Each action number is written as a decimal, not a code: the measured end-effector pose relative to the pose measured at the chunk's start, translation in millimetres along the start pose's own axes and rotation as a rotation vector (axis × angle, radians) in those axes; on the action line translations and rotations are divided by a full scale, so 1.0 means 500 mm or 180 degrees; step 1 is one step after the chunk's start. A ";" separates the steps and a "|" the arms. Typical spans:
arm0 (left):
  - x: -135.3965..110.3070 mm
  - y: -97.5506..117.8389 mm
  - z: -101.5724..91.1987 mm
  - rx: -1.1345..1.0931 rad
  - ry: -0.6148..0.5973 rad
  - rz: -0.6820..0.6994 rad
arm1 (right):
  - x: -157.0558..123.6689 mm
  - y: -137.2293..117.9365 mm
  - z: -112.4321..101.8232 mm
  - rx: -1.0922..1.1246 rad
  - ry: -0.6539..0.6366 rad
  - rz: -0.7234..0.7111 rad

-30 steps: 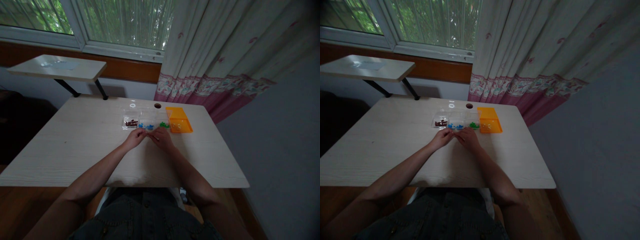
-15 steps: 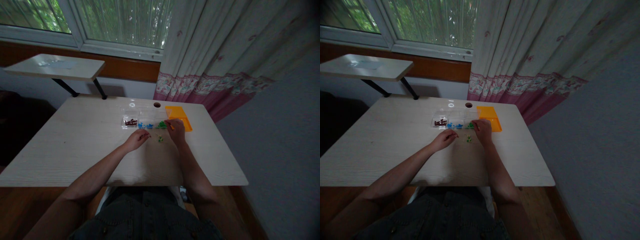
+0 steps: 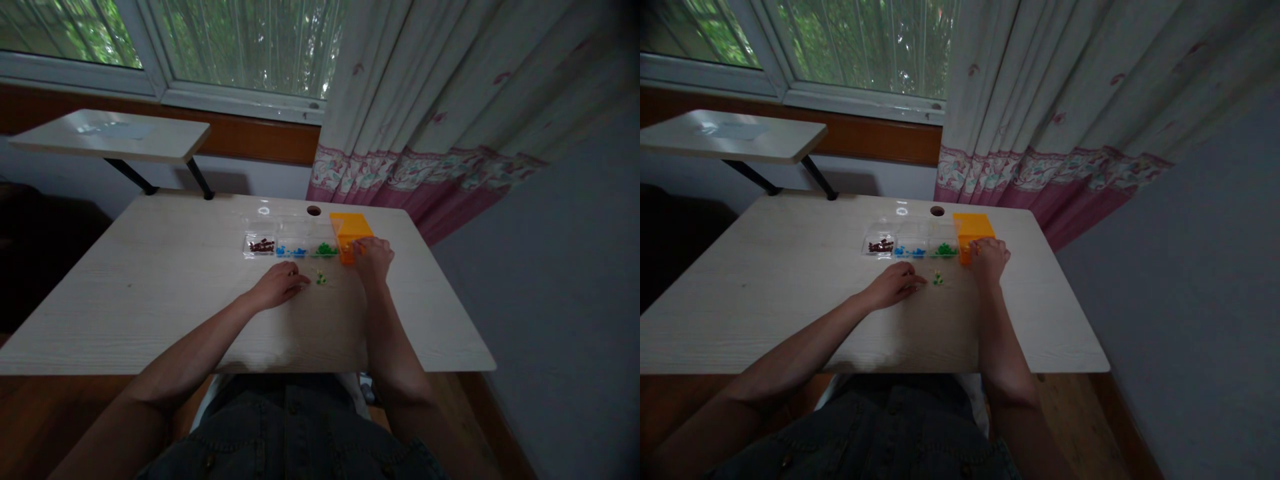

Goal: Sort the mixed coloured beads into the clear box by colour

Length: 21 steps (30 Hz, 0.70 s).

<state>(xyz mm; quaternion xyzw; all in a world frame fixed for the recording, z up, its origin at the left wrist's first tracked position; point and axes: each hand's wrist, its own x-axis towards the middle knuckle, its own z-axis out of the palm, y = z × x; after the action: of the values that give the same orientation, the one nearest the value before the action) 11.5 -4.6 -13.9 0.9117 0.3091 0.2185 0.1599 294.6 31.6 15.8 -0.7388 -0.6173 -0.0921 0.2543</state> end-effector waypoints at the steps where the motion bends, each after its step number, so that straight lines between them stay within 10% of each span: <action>1: 0.001 -0.001 0.001 0.0011 -0.0001 0.0006 | -0.001 -0.003 0.001 0.0121 0.0100 -0.0089; 16: 0.015 0.014 0.002 0.0100 -0.0045 -0.0238 | -0.041 -0.094 0.013 0.1235 0.0260 -0.1473; 21: 0.012 -0.010 0.004 -0.0763 0.0709 -0.0739 | -0.068 -0.126 0.014 0.1567 -0.0118 -0.2070</action>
<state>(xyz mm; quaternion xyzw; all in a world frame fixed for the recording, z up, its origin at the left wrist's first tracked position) 14.3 2.5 -16.0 0.8145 0.3997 0.3333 0.2562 225.7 12.6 11.2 -0.4236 -0.8268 -0.0040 0.3701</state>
